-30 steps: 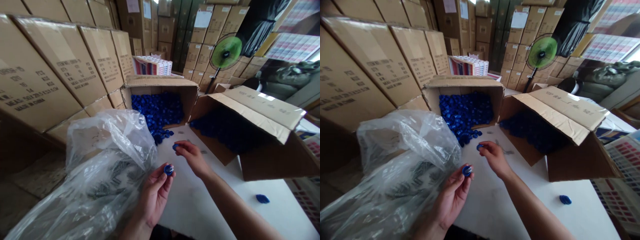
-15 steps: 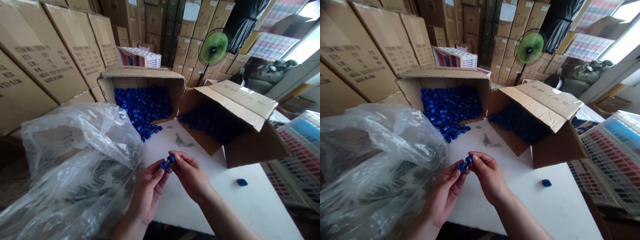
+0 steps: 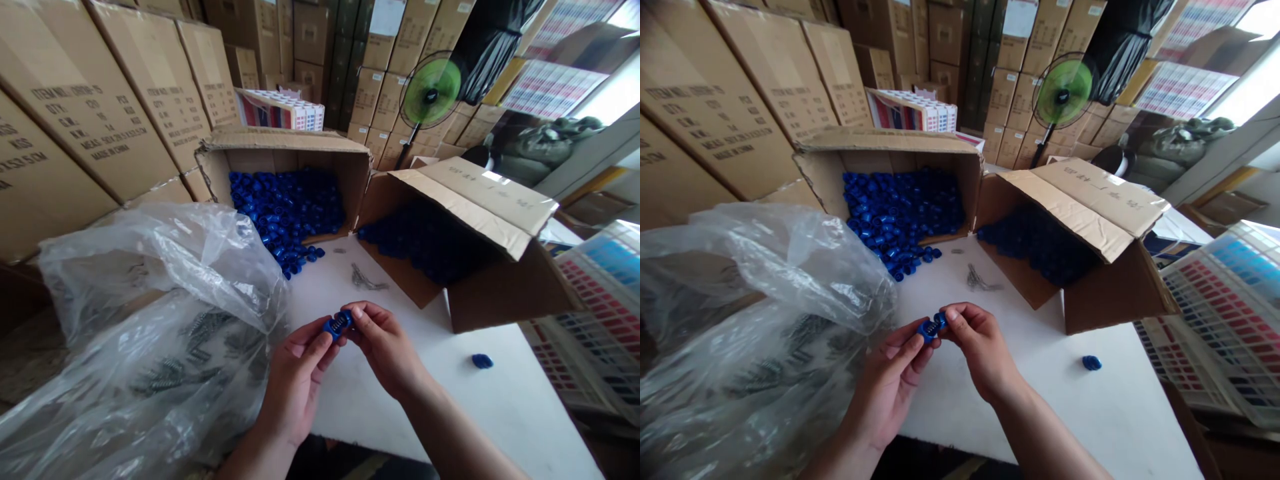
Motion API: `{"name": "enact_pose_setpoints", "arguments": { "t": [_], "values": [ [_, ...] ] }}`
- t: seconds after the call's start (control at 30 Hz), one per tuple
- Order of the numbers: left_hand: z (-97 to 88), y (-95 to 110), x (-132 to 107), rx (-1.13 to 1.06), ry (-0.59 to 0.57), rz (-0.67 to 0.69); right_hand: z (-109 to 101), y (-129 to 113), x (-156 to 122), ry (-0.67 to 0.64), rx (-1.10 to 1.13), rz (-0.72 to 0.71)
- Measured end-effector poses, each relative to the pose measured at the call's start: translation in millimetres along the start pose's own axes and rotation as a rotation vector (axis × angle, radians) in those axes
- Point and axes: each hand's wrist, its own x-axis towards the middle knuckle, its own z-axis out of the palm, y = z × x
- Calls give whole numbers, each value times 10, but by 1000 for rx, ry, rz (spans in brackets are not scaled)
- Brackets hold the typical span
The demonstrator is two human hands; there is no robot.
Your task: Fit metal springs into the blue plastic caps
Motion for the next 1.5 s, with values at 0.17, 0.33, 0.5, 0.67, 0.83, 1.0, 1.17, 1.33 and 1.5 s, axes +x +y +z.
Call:
{"name": "enact_pose_setpoints", "arguments": {
  "t": [0.17,0.33,0.5,0.67,0.83,1.0,1.17,1.33,1.5],
  "values": [
    [8,4,-14,30,-7,-5,-17,-18,-21,-23,-20,-3],
    [12,-19,-16,57,18,10,-51,-38,-47,-23,-91,3],
    [9,-35,-16,68,14,9,-62,-57,-68,-76,-91,13],
    [-2,-39,-31,115,4,23,-51,-93,-92,-65,-179,-8],
    [-42,-48,-43,261,-41,104,-56,-99,-125,-17,-323,-60],
    [-101,-47,-42,400,-69,110,-67,-49,-173,-36,-302,-83],
    [-137,-58,-30,433,-72,93,-87,20,-207,1,-271,-94],
    [-167,-94,-1,419,-77,67,-129,119,-225,29,-267,-103],
    [-172,-125,14,442,-95,41,-173,229,-235,44,-274,-116]
  ]
}}
